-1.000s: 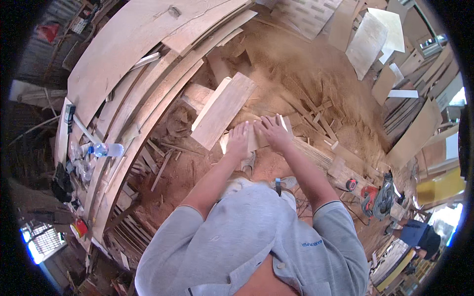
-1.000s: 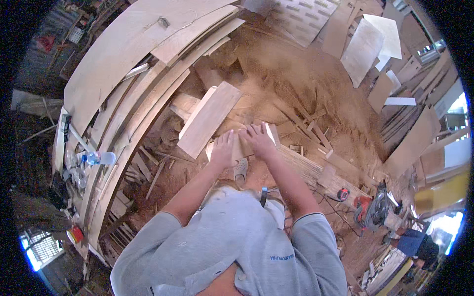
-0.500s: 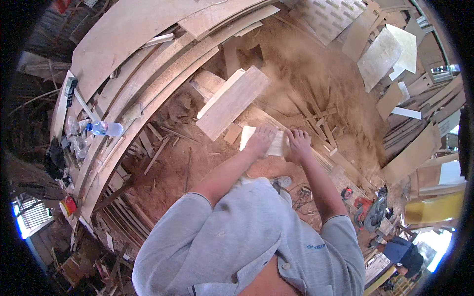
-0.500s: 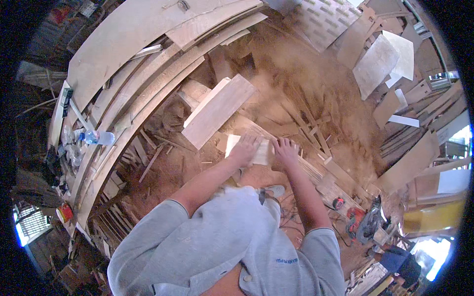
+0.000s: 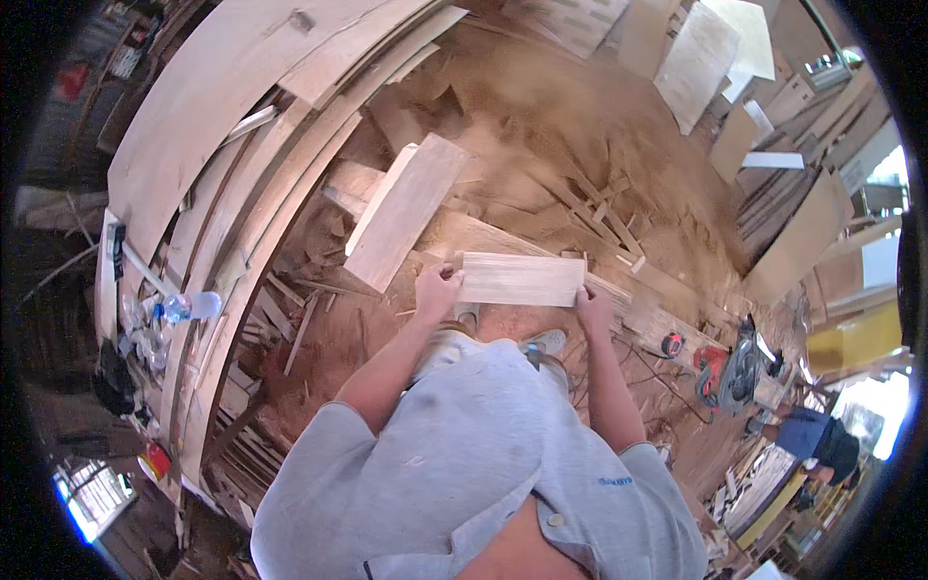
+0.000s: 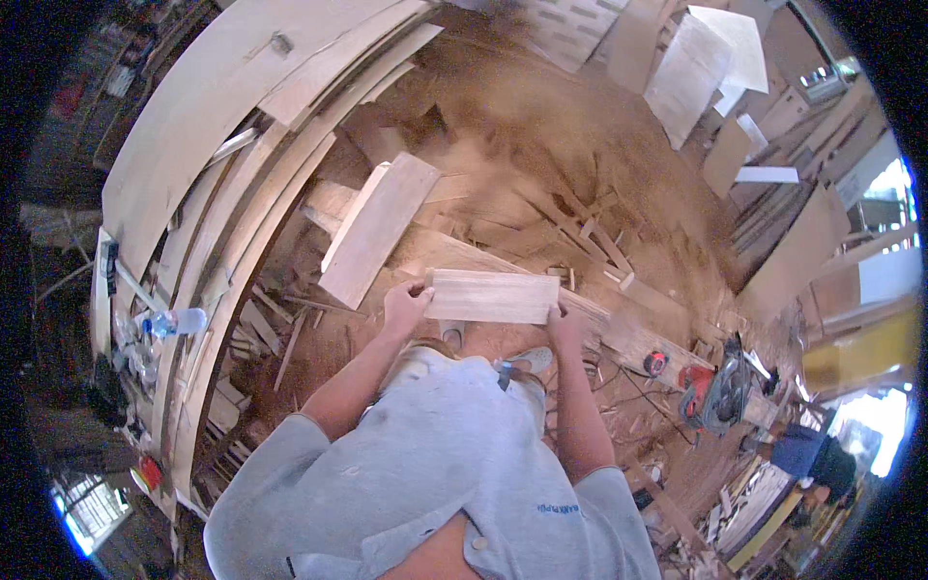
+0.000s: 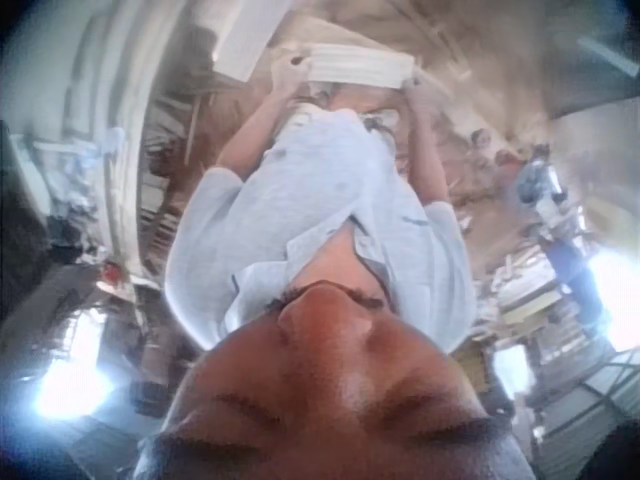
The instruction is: The person cuts a wooden board using a circular saw, turns and holds the cut wood pieces, and measures and marks them using a measuring tape, a square ruler, and a pencil.
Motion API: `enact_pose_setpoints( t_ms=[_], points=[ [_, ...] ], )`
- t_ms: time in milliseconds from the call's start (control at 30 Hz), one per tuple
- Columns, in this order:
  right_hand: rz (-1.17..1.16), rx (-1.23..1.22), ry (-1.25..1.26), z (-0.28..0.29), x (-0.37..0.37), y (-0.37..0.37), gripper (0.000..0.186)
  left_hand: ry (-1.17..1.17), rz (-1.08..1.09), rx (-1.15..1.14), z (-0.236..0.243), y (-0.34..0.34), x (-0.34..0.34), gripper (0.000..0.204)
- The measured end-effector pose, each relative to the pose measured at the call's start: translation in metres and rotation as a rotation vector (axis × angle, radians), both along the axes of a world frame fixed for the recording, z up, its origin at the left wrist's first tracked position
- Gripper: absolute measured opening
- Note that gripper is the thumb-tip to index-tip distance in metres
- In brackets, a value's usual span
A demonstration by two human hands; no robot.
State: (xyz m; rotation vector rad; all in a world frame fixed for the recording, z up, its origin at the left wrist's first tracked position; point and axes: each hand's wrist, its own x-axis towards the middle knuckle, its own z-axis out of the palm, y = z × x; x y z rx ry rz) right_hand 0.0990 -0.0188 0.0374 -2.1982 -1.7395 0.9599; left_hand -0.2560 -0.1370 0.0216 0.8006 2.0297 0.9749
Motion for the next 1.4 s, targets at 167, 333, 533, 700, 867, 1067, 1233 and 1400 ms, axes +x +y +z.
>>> enact_pose_setpoints(
  t_ms=[167, 333, 533, 700, 867, 1067, 1233, 1400],
  points=[
    [0.153, 0.165, -0.051, -0.016, 0.007, -0.004, 0.035, 0.033, -0.155, -0.122, -0.007, 0.005, -0.007, 0.035],
    [0.072, 0.085, 0.056, -0.008, -0.001, -0.004, 0.036, 0.077, -0.082, -0.138, -0.013, 0.004, -0.010, 0.033],
    [0.110, -0.095, 0.040, 0.017, -0.011, 0.000, 0.043, 0.061, -0.036, -0.159, 0.001, 0.005, -0.005, 0.036],
    [0.062, -0.110, 0.119, 0.030, -0.012, 0.001, 0.050, 0.017, -0.087, -0.197, -0.005, 0.010, -0.007, 0.037],
    [0.062, -0.121, 0.076, 0.019, -0.005, 0.003, 0.055, 0.224, -0.149, -0.235, 0.041, 0.025, -0.026, 0.062],
    [0.035, 0.057, 0.024, 0.019, -0.018, -0.015, 0.073, 0.949, -0.089, -0.330, 0.079, 0.043, -0.074, 0.108],
    [-0.039, 0.057, -0.017, 0.017, -0.015, -0.025, 0.078, 0.816, -0.140, -0.291, 0.065, 0.045, -0.095, 0.118],
    [-0.011, 0.189, -0.063, 0.053, -0.016, -0.027, 0.076, 0.364, -0.203, -0.015, 0.089, 0.030, -0.108, 0.097]
  ],
)
